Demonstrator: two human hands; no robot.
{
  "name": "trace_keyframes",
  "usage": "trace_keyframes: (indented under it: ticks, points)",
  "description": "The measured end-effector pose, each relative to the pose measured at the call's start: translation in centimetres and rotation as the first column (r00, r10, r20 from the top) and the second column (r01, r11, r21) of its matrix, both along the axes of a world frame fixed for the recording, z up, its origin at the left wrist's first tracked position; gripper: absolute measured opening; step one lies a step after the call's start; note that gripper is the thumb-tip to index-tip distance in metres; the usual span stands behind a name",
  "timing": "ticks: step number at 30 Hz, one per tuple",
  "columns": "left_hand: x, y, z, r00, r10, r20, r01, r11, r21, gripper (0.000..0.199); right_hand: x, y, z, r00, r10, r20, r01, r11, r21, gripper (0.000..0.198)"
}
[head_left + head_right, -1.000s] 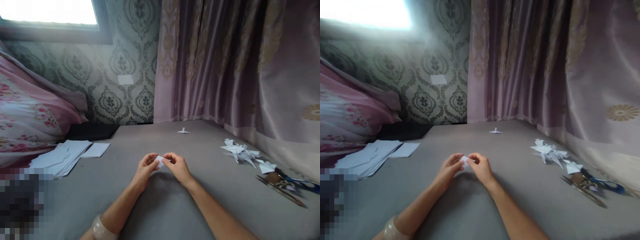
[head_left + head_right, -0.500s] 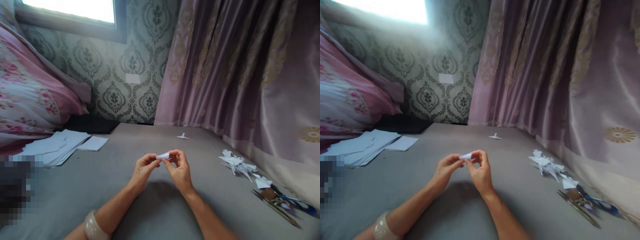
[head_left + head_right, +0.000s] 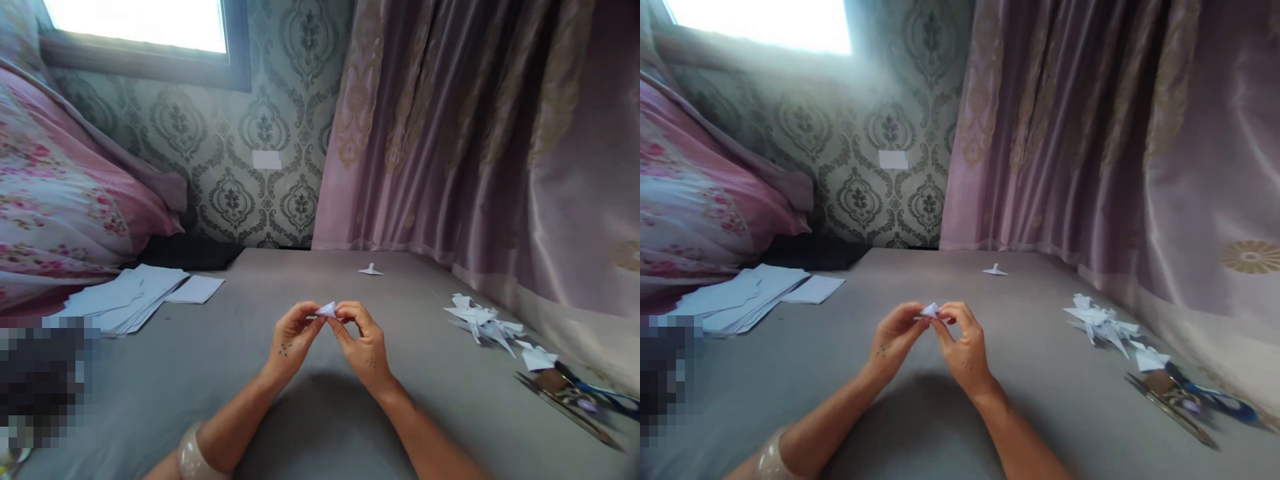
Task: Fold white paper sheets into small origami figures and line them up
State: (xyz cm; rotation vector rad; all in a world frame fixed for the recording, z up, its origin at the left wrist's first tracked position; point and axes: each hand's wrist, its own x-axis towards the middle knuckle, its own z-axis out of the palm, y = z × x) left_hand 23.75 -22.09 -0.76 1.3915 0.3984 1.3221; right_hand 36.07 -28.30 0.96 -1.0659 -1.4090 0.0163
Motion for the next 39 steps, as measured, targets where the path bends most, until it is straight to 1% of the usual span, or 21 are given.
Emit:
trace_keyframes:
  ticks: [2,6,8,10,14,18,24,28,34,39]
  points:
    - [-0.1,-0.1,0.0,0.998,0.049,-0.03,-0.048,0.997,0.059,0.017,0.0,-0.1,0.1,1.0,-0.011,0.014,0.011,1.0,0.018,0.007]
    - [-0.6,-0.6,0.4,0.993,0.114,-0.01,-0.111,0.981,0.162,0.029,0.2,-0.1,0.2,0.999,-0.026,0.021,0.026,1.0,-0.002,0.008]
    - [-0.8,-0.8,0.7,0.993,0.113,-0.046,-0.101,0.974,0.205,0.026,0.2,-0.1,0.1,1.0,-0.015,0.025,0.016,1.0,-0.018,0.008]
    - [-1.0,-0.9,1.0,0.992,0.089,-0.091,-0.066,0.971,0.228,0.02,0.3,0.0,0.0,0.999,0.006,0.038,-0.005,0.999,-0.032,0.008]
    - [-1.2,-0.7,1.5,0.992,0.039,-0.118,-0.013,0.977,0.213,0.013,0.2,0.0,0.1,0.998,0.023,0.065,-0.018,0.997,-0.08,0.007]
    - [-1.1,-0.6,1.5,0.99,0.054,-0.132,-0.031,0.985,0.169,0.01,0.1,-0.1,0.4,0.998,-0.001,0.056,0.009,0.991,-0.131,0.008]
    - [-1.0,-0.7,1.5,0.987,0.07,-0.147,-0.047,0.987,0.151,0.01,0.0,-0.4,0.8,0.998,-0.044,0.04,0.05,0.988,-0.146,0.01]
    - [-1.0,-0.7,1.6,0.982,0.085,-0.169,-0.057,0.985,0.165,0.013,-0.2,-0.6,1.0,0.998,-0.045,0.036,0.051,0.986,-0.158,0.01]
    - [-1.1,-0.6,1.2,0.975,0.093,-0.201,-0.049,0.976,0.213,0.017,-0.2,-0.6,1.2,0.998,-0.064,0.021,0.067,0.982,-0.176,0.008]
    - [-1.2,-0.7,1.4,0.969,0.099,-0.225,-0.05,0.976,0.213,0.014,-0.2,-0.7,1.3,0.998,-0.06,0.028,0.064,0.98,-0.189,0.008]
